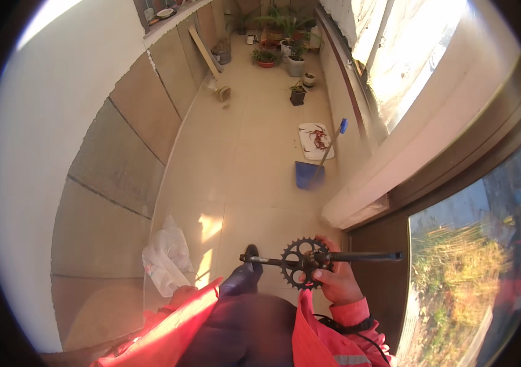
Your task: The person removes the bicycle crankset from the bike, inspects it, and then carries it into a sunroom. The person handles the crankset and a wrench, but does not complete the repair in the clip.
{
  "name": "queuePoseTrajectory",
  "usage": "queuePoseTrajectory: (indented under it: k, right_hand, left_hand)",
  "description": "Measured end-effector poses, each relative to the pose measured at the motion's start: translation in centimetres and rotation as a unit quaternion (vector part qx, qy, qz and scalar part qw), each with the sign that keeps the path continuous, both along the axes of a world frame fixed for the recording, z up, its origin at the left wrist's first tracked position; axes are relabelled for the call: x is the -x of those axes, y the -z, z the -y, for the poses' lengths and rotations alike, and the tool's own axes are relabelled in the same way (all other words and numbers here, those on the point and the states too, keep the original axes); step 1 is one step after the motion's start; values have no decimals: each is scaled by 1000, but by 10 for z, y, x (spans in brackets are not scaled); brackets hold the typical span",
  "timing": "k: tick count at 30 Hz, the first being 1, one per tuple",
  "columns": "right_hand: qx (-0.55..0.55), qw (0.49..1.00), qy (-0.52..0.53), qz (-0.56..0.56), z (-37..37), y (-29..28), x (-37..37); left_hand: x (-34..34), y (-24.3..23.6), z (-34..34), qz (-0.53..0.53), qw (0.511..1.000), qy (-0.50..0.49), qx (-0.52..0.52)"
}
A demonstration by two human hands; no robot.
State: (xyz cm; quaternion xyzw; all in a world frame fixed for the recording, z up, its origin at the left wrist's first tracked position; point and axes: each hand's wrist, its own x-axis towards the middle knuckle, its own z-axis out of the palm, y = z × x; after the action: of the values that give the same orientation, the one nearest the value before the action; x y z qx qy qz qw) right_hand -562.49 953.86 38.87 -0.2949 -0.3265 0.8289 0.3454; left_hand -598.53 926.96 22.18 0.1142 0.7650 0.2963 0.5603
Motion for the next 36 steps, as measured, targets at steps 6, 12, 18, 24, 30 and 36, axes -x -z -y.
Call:
queuePoseTrajectory:
  k: [6,12,18,24,30,36]
  right_hand:
    - [7,998,-38,-58,-162,-16,108]
    - [23,999,-13,-30,-323,-6,200]
    - [18,997,-71,-24,-508,11,286]
    - [2,997,-72,9,-673,-8,386]
    - [3,998,-49,-28,-822,14,468]
    - [-15,1000,0,-5,-961,13,546]
  left_hand:
    - [129,-9,-185,31,994,-89,-60]
    - [220,-9,-355,-12,992,-97,-79]
    - [276,-18,-494,-29,991,-124,-47]
    - [327,-46,-610,-82,993,-81,25]
    - [414,-16,-755,-104,992,-71,21]
    - [542,-3,-940,-34,995,-90,-13]
